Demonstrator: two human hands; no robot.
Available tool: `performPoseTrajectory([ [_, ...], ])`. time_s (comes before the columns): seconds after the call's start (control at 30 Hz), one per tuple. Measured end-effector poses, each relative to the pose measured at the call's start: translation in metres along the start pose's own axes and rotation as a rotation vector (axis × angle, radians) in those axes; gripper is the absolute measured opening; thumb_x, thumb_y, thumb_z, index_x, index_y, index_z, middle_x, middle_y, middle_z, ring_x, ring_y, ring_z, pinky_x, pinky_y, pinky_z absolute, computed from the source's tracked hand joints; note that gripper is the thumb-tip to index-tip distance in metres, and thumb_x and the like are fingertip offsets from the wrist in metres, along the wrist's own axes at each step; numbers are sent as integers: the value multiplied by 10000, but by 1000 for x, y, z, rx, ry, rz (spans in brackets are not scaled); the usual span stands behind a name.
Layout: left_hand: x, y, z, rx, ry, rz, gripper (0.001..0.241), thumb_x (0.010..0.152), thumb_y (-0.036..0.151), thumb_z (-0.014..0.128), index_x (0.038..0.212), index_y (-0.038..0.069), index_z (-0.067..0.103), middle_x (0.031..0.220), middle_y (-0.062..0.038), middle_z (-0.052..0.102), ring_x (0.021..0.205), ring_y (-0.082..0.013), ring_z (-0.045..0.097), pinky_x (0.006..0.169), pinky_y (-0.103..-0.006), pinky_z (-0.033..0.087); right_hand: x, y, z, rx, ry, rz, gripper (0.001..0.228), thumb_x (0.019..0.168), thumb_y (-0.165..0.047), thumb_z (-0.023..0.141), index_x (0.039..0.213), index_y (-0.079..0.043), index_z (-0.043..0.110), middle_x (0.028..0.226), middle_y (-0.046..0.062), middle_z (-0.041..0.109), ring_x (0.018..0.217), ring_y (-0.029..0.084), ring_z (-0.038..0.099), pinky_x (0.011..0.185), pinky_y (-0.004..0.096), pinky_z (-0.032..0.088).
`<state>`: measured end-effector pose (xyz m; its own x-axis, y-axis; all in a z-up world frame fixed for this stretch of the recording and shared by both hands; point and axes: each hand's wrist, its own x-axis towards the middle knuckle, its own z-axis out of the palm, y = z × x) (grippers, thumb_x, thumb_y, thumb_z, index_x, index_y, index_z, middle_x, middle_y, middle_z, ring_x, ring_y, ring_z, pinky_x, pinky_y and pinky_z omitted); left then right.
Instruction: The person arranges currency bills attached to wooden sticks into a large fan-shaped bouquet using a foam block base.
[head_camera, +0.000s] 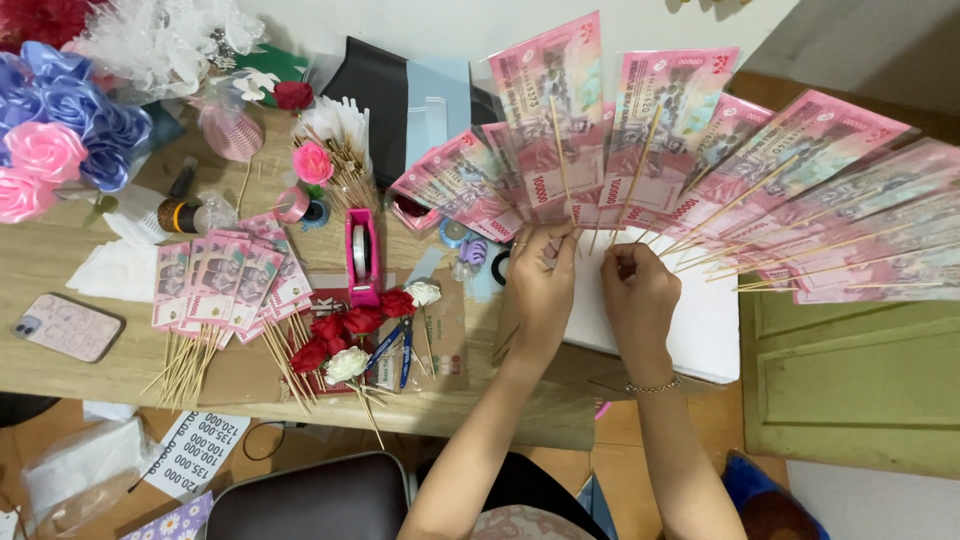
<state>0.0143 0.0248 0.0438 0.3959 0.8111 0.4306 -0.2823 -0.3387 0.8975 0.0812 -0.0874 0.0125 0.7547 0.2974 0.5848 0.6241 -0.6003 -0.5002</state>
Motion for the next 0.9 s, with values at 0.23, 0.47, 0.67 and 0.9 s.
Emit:
performPoseTrajectory([
  [0.23,-4,-10,8,59,31,18,44,872,98,788,883,81,750,762,-73,665,695,-240,632,644,-348,511,1,-2,1,44,-47,128,50,922,-16,722,893,-51,700,698,94,685,638,253,668,588,352,521],
  [0.47,-4,-7,15,79,63,25,55,862,122,790,873,92,746,779,-71,689,669,-254,628,632,-363,504,1,-4,-1,92,-59,166,33,920,-19,712,946,-36,719,729,109,697,651,244,667,586,341,526],
  [0.67,-6,-30,18,166,41,-2,64,843,164,794,841,132,739,751,-43,683,647,-255,625,602,-386,493,1,-5,0,86,-43,147,43,913,-18,719,943,-48,720,737,116,705,648,256,675,583,355,537],
  [0.9,-8,-31,17,193,0,-43,53,858,170,777,853,132,740,772,-56,709,668,-289,638,614,-402,496,1,-11,-3,104,-49,126,25,945,-48,735,966,-35,729,808,121,731,633,239,667,563,336,526],
])
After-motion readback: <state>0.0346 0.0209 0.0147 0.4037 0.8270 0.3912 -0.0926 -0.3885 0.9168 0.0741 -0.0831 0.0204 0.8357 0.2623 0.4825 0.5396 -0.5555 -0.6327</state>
